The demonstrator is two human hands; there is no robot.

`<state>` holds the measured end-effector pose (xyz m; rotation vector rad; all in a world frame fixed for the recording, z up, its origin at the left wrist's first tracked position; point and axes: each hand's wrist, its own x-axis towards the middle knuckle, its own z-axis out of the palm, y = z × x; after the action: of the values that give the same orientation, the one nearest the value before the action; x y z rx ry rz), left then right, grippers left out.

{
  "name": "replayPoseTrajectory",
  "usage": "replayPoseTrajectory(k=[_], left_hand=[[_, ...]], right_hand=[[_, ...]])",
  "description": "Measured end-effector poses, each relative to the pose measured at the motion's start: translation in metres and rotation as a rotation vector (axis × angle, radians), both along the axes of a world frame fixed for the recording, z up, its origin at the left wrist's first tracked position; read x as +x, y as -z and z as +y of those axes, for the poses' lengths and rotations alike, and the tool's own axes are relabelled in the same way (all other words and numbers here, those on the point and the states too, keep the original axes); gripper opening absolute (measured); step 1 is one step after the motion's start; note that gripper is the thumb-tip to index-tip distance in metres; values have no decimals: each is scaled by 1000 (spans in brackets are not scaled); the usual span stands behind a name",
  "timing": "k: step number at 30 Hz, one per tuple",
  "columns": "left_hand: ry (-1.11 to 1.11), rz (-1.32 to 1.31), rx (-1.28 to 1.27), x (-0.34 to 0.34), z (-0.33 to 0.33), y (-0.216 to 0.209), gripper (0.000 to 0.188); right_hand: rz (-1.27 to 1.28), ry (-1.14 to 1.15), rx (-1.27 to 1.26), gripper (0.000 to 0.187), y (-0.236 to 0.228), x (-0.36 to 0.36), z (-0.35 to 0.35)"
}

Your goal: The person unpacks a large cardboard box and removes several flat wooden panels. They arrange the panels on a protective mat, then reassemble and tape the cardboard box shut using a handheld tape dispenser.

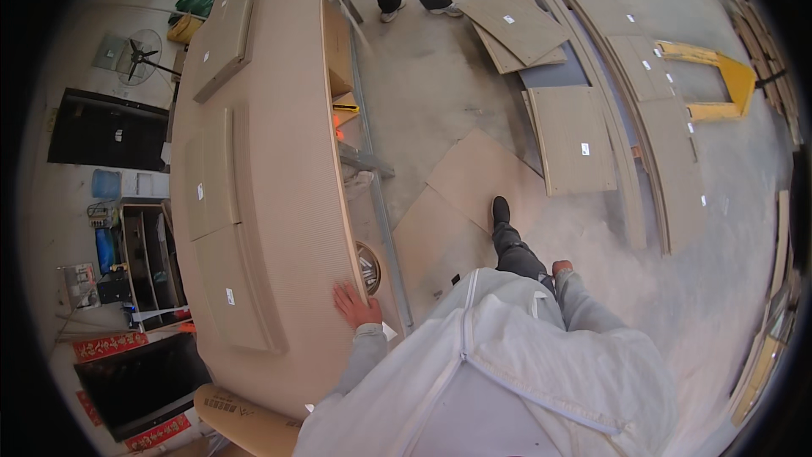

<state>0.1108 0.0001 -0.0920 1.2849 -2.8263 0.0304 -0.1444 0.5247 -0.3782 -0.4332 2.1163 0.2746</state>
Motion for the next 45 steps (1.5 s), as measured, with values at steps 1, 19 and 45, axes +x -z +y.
replayPoseTrajectory(k=[1,19,45], left_hand=[[-62,-82,47,-4,1,-1,85],[-558,-184,197,-44,7,13,74],[-1192,173,113,-123,-15,27,66]], right_hand=[[-4,-2,-39,43,-4,-24,-8],[-354,1172,-585,34,-82,-357,-162],[-371,-494,-361,23,-80,-404,-232]])
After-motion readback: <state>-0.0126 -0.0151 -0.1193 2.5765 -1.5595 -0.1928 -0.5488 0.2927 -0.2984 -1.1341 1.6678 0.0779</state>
